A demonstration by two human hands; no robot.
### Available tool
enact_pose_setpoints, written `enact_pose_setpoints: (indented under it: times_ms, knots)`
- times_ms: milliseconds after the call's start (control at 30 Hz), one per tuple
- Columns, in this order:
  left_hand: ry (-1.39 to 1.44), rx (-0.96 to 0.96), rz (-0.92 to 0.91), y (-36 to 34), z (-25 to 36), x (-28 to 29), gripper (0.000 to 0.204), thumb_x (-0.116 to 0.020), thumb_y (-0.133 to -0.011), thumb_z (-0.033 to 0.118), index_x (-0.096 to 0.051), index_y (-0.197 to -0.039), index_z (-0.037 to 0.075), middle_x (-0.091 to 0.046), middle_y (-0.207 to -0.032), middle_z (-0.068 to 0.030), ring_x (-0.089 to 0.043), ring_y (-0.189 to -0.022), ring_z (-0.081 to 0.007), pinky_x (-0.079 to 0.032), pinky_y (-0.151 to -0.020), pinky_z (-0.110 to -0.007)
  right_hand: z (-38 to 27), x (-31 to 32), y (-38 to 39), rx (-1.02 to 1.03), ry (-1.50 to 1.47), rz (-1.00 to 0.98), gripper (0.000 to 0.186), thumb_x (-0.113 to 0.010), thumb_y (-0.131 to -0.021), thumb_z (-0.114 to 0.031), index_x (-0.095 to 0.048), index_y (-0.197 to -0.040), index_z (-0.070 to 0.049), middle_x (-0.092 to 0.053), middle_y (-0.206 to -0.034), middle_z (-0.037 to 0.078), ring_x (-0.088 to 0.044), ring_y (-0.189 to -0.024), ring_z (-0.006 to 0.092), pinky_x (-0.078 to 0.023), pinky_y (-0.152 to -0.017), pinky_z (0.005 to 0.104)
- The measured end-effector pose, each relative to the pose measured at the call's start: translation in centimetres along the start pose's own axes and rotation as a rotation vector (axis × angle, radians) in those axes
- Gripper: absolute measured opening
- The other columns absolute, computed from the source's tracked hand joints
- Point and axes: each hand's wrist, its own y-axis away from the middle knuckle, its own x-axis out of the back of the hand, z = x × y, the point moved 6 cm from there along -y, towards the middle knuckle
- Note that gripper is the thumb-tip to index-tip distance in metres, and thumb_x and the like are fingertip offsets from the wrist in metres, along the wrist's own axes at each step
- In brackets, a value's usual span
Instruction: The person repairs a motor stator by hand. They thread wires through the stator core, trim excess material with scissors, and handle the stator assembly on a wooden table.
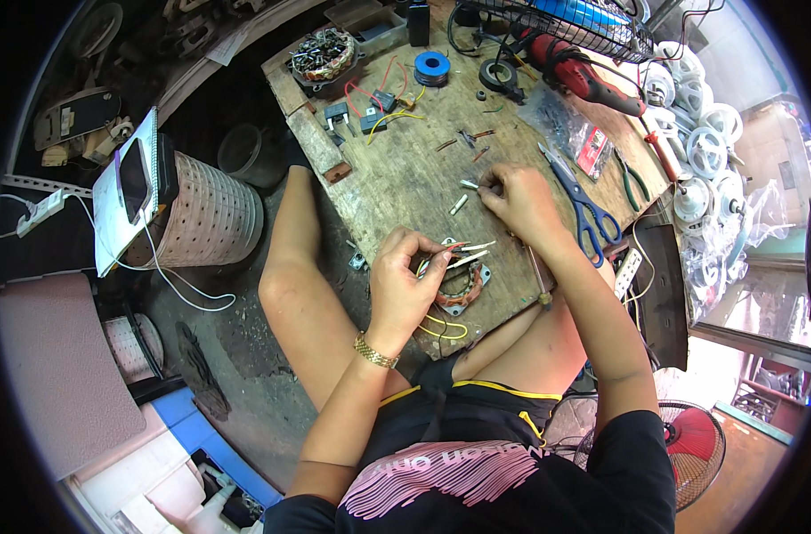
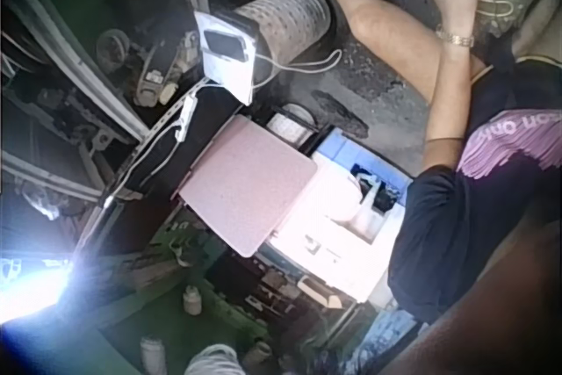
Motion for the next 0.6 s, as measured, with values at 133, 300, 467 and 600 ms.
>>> enact_pose_setpoints:
  times_ms: [133, 300, 467, 600]
  knots:
    - [0.016, -0.034, 0.047, -0.6, -0.2, 0.5, 0.013, -0.078, -0.085, 0.01, -0.07, -0.089, 0.0, -0.061, -0.08, -0.0048, -0.055, -0.069, -0.0132, -0.044, -0.065, -0.028, -0.6, 0.6, -0.1, -0.043, -0.248, -0.053, 0.016, -0.074, -0.079, -0.012, -0.073, -0.09, -0.001, -0.07, -0.087, 0.018, -0.069, -0.078, 0.0309, -0.054, -0.07, 0.0419]
    - [0.005, 0.029, 0.039, -3.4, 0.5, 1.5, 0.02, -0.079, -0.085, 0.015, -0.068, -0.091, 0.0, -0.065, -0.084, -0.0122, -0.061, -0.075, -0.0254, -0.049, -0.069, -0.035, -5.1, 2.7, 0.2, 0.136, -0.374, -0.095, 0.014, -0.077, -0.078, -0.005, -0.071, -0.089, 0.001, -0.067, -0.08, 0.01, -0.064, -0.072, 0.02, -0.049, -0.066, 0.0331]
    - [0.001, 0.053, -0.031, -4.2, 0.8, 1.6, 0.017, -0.075, -0.089, 0.013, -0.066, -0.088, -0.001, -0.064, -0.076, -0.0133, -0.061, -0.07, -0.0254, -0.048, -0.066, -0.036, -7.7, 3.8, 0.4, 0.398, -0.382, -0.051, 0.014, -0.078, -0.078, -0.005, -0.072, -0.089, -0.002, -0.068, -0.081, 0.011, -0.065, -0.075, 0.0279, -0.052, -0.068, 0.0386]
    - [0.119, 0.046, -0.014, -4.0, 0.7, 1.0, 0.016, -0.073, -0.091, 0.01, -0.065, -0.086, -0.003, -0.064, -0.073, -0.0083, -0.056, -0.067, -0.016, -0.046, -0.063, -0.031, -7.1, 3.2, 0.1, 0.337, -0.388, -0.044, 0.014, -0.077, -0.078, -0.007, -0.073, -0.091, -0.002, -0.069, -0.083, 0.013, -0.066, -0.081, 0.0315, -0.053, -0.072, 0.0427]
